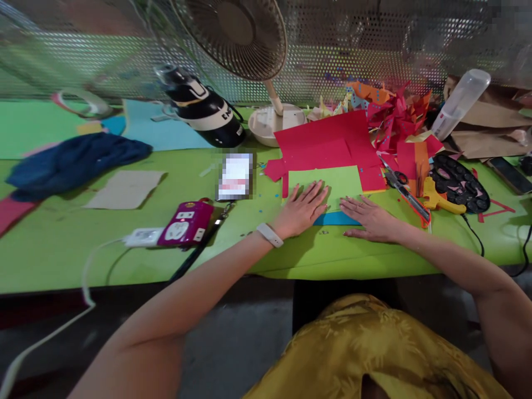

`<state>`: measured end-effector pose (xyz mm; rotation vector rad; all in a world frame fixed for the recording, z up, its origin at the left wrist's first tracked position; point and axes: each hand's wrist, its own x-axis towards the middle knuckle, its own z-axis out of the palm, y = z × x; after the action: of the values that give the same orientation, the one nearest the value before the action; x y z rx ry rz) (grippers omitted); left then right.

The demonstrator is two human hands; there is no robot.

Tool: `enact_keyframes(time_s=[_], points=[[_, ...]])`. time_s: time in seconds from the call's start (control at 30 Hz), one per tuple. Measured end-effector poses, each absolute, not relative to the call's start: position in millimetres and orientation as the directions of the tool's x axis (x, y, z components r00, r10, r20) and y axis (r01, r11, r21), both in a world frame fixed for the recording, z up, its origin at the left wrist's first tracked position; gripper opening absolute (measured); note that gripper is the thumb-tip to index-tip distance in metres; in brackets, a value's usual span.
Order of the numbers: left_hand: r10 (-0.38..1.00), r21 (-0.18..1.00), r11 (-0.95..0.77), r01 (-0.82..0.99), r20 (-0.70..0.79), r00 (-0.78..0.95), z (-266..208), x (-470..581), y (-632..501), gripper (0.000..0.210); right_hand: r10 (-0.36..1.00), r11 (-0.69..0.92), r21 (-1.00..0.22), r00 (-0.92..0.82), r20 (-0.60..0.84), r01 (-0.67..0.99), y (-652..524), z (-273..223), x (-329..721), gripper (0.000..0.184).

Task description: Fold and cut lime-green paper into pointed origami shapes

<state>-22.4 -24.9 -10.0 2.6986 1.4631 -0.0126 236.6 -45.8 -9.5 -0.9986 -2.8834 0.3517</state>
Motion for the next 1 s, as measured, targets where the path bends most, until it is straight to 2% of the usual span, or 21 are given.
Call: enact_keyframes(time_s=[0.17,0.37,0.53,0.8,0.9,1.0], points=[[0.873,0.034,-0.481,0.876,-0.075,0.482,-13.0,-50.9,-31.5,0.062,0.608,0.765,-0.22,-0.791,-0.067,0.606,-42.8,-7.0,244.3,0.084],[0.876,0.046,-0.475,0.879,-0.07,0.477,-12.9,-67.7,-33.6,0.065,0.673,0.719,-0.177,-0.737,-0.062,0.672,-47.9,-4.7,277.1,0.083],[0.854,0.035,-0.503,0.864,-0.134,0.503,-6.4,-73.4,-31.2,0.067,0.732,0.665,-0.116,-0.675,-0.09,0.737,-54.7,0.1,289.8,0.081],[0.823,0.071,-0.548,0.834,-0.134,0.552,-11.6,-96.3,-29.9,0.066,0.718,0.677,-0.11,-0.686,-0.122,0.728,-54.8,10.6,294.3,0.079],[0.815,0.103,-0.563,0.82,-0.096,0.571,-14.2,-97.6,-30.1,0.067,0.746,0.658,-0.062,-0.66,-0.083,0.751,-55.9,20.9,300.2,0.072],[0.823,0.11,-0.551,0.827,-0.091,0.561,-17.8,-96.7,-29.8,0.066,0.797,0.603,-0.066,-0.604,0.001,0.795,-51.9,41.8,287.3,0.055]])
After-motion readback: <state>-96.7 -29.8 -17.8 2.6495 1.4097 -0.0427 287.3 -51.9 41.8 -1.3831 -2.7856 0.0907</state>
